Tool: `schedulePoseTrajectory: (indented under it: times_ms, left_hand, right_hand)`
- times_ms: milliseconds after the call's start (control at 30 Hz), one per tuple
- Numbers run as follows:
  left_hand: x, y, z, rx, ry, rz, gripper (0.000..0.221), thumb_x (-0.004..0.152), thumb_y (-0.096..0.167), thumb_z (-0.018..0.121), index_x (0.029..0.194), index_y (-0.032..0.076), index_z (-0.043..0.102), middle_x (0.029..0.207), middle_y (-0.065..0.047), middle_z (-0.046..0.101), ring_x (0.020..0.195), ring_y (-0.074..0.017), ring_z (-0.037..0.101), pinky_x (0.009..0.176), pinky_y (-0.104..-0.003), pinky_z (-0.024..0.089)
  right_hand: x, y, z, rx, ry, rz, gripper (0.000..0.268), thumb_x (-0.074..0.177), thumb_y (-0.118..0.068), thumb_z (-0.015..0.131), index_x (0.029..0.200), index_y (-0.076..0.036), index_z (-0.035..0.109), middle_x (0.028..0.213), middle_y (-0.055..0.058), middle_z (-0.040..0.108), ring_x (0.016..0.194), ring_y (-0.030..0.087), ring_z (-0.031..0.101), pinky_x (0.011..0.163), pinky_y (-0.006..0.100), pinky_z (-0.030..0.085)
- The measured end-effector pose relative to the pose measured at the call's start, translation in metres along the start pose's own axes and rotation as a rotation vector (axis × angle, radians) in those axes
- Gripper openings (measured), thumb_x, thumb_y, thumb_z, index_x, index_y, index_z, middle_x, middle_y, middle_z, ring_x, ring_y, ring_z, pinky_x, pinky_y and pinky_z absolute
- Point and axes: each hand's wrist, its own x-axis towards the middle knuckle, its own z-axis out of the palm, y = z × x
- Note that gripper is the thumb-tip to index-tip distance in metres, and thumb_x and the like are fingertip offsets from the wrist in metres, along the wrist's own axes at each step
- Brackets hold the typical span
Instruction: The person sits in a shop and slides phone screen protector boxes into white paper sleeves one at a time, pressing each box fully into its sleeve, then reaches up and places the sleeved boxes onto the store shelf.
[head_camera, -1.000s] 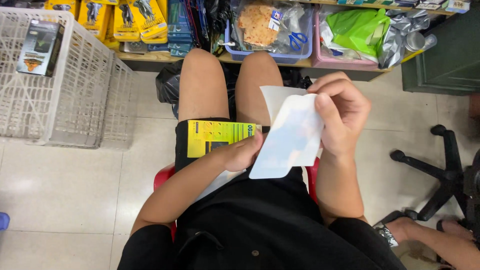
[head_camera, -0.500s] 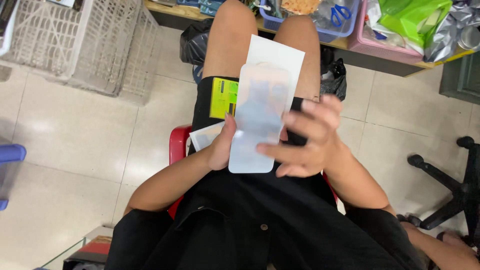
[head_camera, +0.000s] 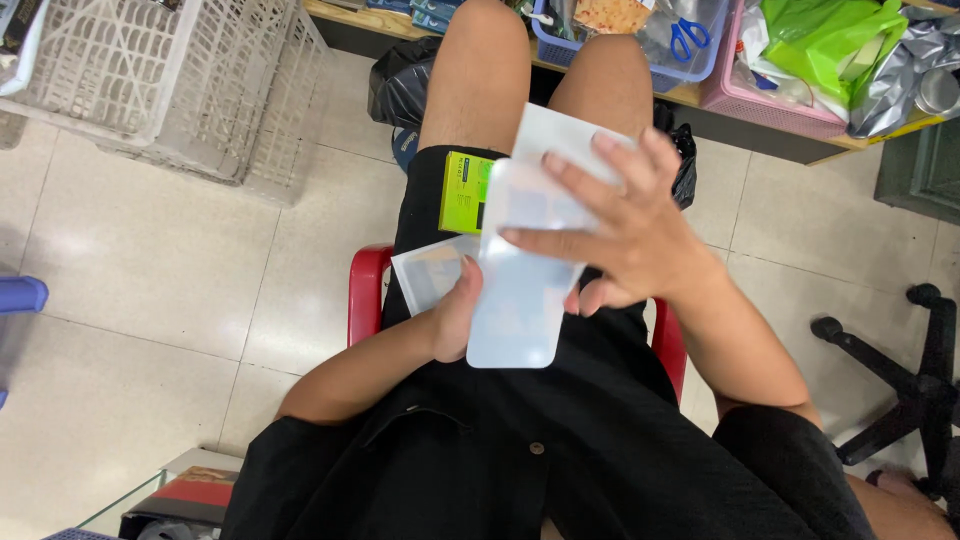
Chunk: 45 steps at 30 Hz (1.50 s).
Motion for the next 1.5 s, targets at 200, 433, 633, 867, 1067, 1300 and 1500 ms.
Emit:
schedulePoseTrajectory:
  times_ms: [200,433,633,867,1067,1300,1500]
  left_hand:
    - [0.006,0.004,0.004,0.441,-0.240,0.056,0.109,0.097,0.090,0.011,0.139,-0.001,0.056,0.123,-0.013,0.064,0.114,-0.0223,0.063,0.100,-0.035,0.052]
    - [0.016,0.016,-0.007,0.974,-0.233,0.243,0.081,0.112,0.062,0.036,0.158,-0.004,0.032,0.153,-0.024,0.050,0.141,-0.0348,0.052,0.120,-0.042,0.040]
    - [0.013,0.017,-0.013,0.784,-0.037,0.457,0.049,0.111,0.038,0.053,0.142,0.001,0.058,0.130,-0.017,0.071,0.121,-0.0229,0.072,0.108,-0.033,0.055]
    - [0.012,0.025,-0.015,0.938,0.327,0.523,0.013,0.100,0.008,0.070,0.107,-0.002,0.074,0.089,-0.010,0.078,0.079,-0.0140,0.075,0.074,-0.024,0.058]
    - [0.009,0.032,-0.015,1.106,0.309,0.646,0.015,0.088,0.005,0.082,0.102,0.001,0.078,0.097,-0.011,0.080,0.086,-0.0176,0.080,0.080,-0.026,0.061]
    - [0.011,0.030,-0.020,1.076,0.269,0.685,0.021,0.084,0.004,0.085,0.102,-0.001,0.075,0.100,-0.013,0.079,0.091,-0.0200,0.080,0.085,-0.027,0.062]
    - [0.009,0.036,-0.023,1.034,0.341,0.647,0.026,0.082,0.007,0.088,0.103,-0.003,0.076,0.099,-0.013,0.080,0.089,-0.0159,0.079,0.082,-0.025,0.062]
  right_hand:
    - [0.027,0.023,-0.050,0.337,0.040,0.291,0.072,0.104,-0.066,0.036,0.141,-0.011,0.066,0.154,0.022,0.043,0.145,0.035,0.035,0.119,0.049,0.024]
    - [0.008,-0.016,-0.060,0.651,0.012,0.539,0.035,0.085,-0.012,0.087,0.116,-0.006,0.070,0.105,0.009,0.075,0.090,0.021,0.076,0.080,0.028,0.058]
    - [0.018,-0.033,-0.054,0.773,-0.155,0.495,0.034,0.090,-0.002,0.073,0.125,-0.004,0.070,0.097,0.011,0.076,0.085,0.021,0.077,0.074,0.029,0.060]
    - [-0.028,-0.039,-0.071,0.435,0.006,0.645,0.033,0.093,-0.004,0.073,0.126,-0.002,0.069,0.103,0.014,0.077,0.086,0.021,0.076,0.075,0.031,0.059]
    - [-0.092,-0.036,-0.045,0.661,1.064,0.584,0.029,0.114,-0.019,0.068,0.132,-0.008,0.049,0.093,0.013,0.069,0.070,0.024,0.066,0.065,0.043,0.064]
    - [-0.050,-0.067,-0.033,0.565,1.048,0.576,0.035,0.110,-0.023,0.069,0.127,-0.008,0.042,0.085,0.015,0.064,0.060,0.029,0.067,0.060,0.040,0.058]
    - [-0.049,-0.071,-0.033,0.572,0.984,0.612,0.032,0.114,-0.020,0.066,0.128,-0.006,0.041,0.084,0.021,0.066,0.067,0.030,0.071,0.067,0.044,0.061]
